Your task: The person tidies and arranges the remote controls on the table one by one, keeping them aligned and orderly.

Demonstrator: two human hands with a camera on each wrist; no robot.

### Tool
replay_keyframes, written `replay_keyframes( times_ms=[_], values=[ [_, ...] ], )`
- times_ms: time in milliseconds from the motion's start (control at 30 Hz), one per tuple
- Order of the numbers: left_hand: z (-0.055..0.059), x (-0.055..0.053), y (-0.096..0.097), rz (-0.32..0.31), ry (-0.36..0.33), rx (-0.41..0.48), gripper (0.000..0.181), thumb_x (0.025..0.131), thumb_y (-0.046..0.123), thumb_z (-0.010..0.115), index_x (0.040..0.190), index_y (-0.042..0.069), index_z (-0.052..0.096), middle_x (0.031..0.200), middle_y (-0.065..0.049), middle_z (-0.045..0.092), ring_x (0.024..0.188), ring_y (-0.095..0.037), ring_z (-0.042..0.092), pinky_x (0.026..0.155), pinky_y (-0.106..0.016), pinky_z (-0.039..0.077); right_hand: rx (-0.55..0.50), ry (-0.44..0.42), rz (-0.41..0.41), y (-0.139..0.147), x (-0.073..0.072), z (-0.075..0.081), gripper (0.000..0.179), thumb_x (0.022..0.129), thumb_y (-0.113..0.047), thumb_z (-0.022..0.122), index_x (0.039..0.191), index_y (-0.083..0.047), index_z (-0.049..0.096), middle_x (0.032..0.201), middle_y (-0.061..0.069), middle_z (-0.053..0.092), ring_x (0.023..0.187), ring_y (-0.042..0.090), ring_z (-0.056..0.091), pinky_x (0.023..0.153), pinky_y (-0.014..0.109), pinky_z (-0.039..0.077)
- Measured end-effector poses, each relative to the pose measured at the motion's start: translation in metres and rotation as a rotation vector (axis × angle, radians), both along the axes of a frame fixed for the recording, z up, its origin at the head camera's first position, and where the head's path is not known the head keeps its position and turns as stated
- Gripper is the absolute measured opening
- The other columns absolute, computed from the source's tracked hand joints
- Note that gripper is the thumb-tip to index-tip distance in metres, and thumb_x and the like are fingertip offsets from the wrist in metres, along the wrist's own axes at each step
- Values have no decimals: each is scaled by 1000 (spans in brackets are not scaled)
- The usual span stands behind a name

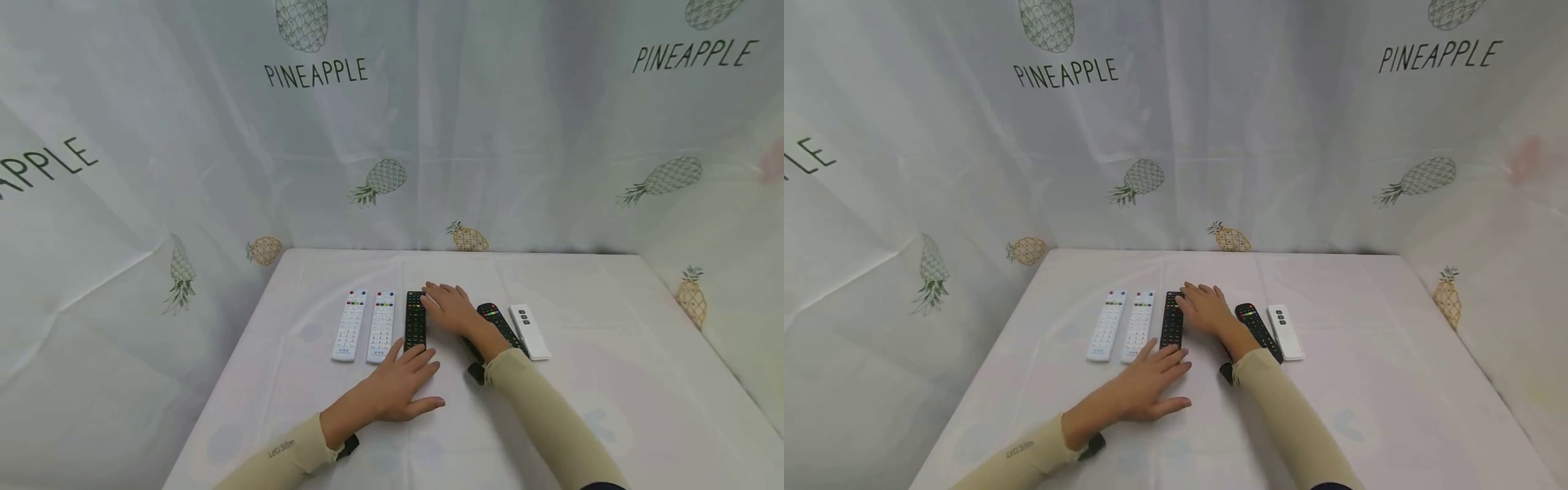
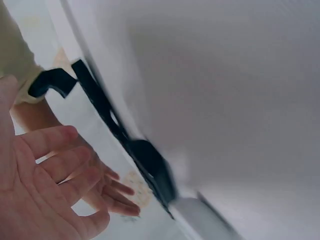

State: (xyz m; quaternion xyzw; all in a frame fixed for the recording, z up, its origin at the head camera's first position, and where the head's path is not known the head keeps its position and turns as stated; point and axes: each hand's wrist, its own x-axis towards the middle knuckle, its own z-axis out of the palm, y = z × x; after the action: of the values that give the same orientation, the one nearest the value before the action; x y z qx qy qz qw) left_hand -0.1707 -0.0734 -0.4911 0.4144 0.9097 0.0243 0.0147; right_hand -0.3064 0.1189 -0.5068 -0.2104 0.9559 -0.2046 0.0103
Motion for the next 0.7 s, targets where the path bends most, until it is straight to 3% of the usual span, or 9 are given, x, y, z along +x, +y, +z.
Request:
replay_keyframes(
  times_ms=[200,367,700],
  values=[
    [2,5,16,-22,28,-35,77,98,71,21,148,18,45,156,-3,41,146,-24,35,119,-57,22,-5,-8,-17,31,9,4,54,108,-41,29,146,-8,49,155,12,43,142,42,37,116,66,18],
    [2,6,27,-37,-19,-43,78,97,71,20,149,17,44,157,-2,40,147,-23,34,119,-57,21,5,-41,-17,51,18,3,54,108,-41,30,147,-8,48,155,12,43,142,40,37,116,65,17],
    [-4,14,68,-85,-13,-123,83,95,75,19,154,19,36,162,2,30,150,-21,28,120,-55,20,32,-142,39,64,34,6,59,107,-43,27,148,-5,44,154,13,44,143,44,34,117,66,15]
  ],
)
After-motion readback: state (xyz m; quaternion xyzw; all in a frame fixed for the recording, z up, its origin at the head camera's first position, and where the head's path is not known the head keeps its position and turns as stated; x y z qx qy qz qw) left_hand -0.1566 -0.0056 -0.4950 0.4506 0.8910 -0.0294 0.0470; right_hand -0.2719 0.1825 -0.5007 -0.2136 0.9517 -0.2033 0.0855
